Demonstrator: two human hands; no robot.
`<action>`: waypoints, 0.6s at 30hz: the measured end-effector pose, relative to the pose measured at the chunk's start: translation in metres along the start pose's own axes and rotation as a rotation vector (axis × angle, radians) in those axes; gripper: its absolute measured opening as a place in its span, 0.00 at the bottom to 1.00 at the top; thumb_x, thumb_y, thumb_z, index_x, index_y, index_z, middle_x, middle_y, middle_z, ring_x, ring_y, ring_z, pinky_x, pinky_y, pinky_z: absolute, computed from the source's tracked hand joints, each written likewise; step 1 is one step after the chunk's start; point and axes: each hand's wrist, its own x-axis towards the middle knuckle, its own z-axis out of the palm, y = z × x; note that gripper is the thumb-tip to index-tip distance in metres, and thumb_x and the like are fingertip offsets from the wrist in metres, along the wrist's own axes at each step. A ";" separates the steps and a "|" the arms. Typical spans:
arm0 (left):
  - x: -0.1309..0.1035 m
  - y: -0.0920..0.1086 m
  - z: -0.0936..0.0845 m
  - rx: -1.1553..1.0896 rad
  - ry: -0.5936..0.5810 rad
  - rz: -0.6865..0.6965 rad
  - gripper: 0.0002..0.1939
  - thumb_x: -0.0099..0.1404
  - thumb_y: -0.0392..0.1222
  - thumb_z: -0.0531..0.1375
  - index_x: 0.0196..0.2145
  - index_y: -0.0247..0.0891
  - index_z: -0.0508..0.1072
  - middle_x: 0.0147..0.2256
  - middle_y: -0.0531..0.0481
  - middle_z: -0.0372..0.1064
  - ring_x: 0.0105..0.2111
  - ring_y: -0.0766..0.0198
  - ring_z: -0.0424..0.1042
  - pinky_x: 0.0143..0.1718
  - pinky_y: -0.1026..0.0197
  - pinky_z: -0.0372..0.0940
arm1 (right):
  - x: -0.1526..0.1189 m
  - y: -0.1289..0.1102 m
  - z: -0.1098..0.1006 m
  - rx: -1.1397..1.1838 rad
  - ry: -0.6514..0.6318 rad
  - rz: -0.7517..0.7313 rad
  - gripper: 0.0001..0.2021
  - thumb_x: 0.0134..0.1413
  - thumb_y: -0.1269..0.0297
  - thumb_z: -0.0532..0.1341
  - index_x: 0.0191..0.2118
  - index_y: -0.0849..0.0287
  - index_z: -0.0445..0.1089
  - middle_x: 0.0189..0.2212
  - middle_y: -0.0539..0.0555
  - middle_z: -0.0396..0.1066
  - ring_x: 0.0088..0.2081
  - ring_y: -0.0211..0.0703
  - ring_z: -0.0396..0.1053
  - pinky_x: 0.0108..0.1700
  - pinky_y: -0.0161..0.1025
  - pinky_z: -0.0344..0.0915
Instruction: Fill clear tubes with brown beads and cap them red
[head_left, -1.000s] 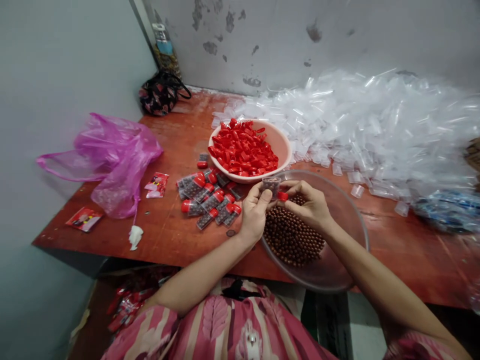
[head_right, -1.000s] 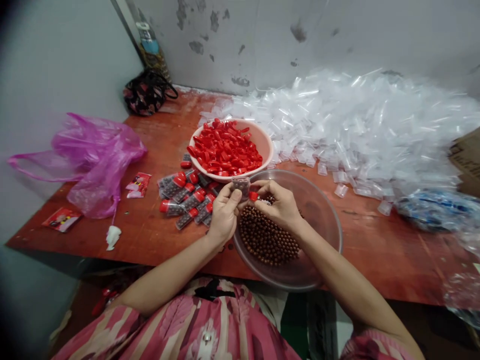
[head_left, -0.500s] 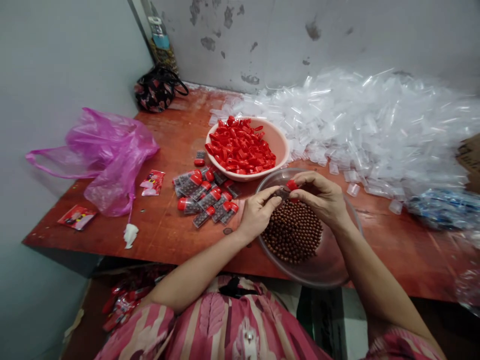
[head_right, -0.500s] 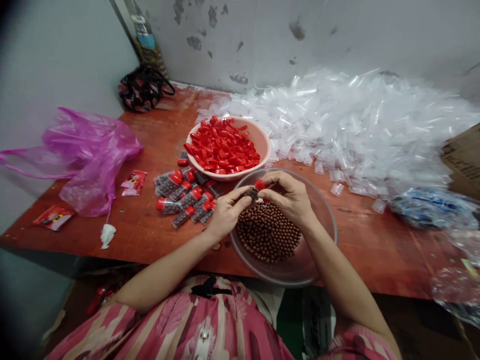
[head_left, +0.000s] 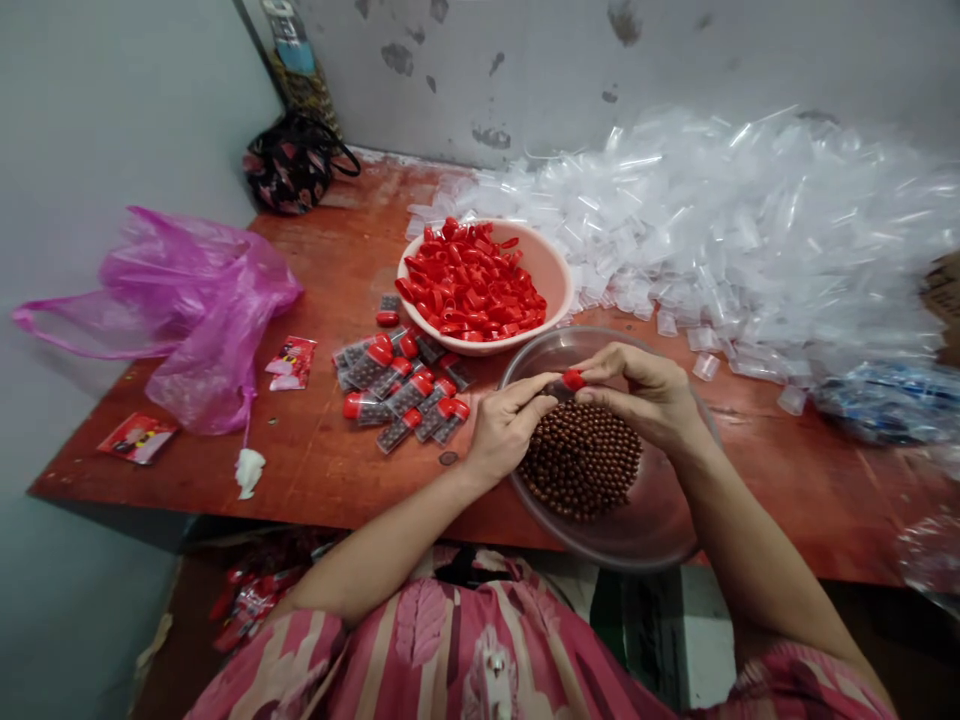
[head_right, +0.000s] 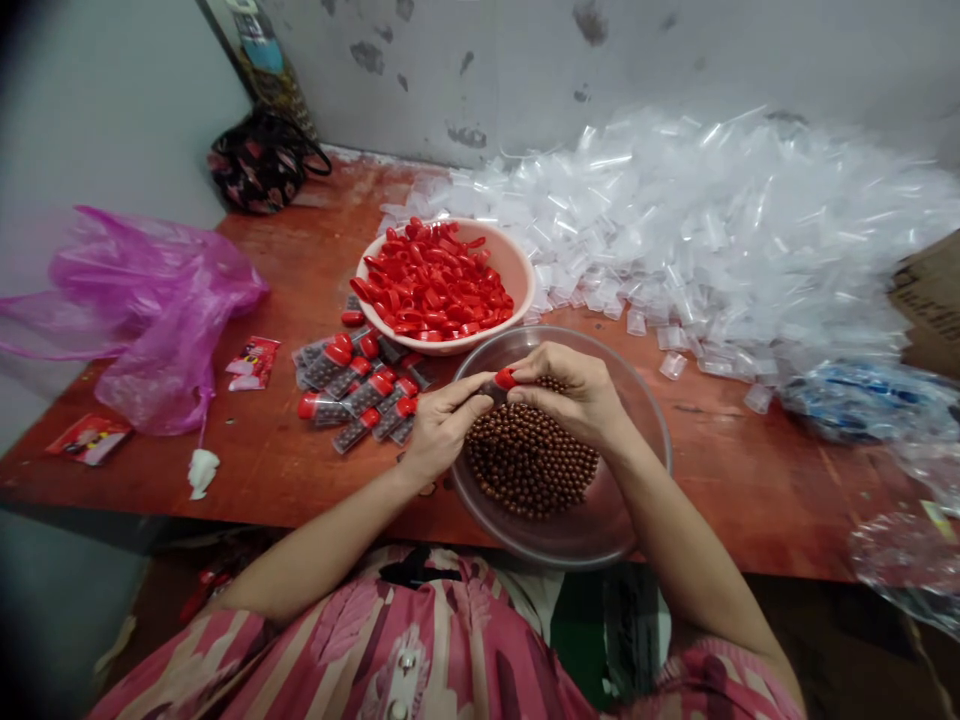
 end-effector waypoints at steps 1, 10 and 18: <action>-0.001 0.000 0.000 0.003 0.008 0.001 0.11 0.62 0.39 0.61 0.42 0.42 0.80 0.41 0.50 0.78 0.41 0.59 0.76 0.47 0.60 0.68 | 0.000 -0.001 -0.001 -0.008 -0.016 0.001 0.05 0.49 0.64 0.69 0.30 0.55 0.73 0.30 0.53 0.75 0.33 0.44 0.73 0.37 0.41 0.69; -0.003 -0.005 0.003 0.160 -0.006 0.086 0.11 0.63 0.38 0.59 0.41 0.43 0.79 0.40 0.49 0.78 0.40 0.59 0.75 0.47 0.58 0.67 | 0.000 0.001 -0.006 -0.172 -0.217 -0.069 0.06 0.51 0.64 0.67 0.28 0.56 0.71 0.26 0.52 0.72 0.28 0.40 0.68 0.30 0.36 0.64; 0.009 -0.002 0.009 -0.510 0.056 -0.236 0.18 0.56 0.49 0.66 0.43 0.40 0.76 0.42 0.48 0.76 0.40 0.59 0.75 0.45 0.55 0.70 | -0.005 0.019 -0.008 0.445 0.033 0.337 0.24 0.50 0.52 0.66 0.54 0.50 0.68 0.46 0.57 0.76 0.45 0.51 0.75 0.42 0.48 0.73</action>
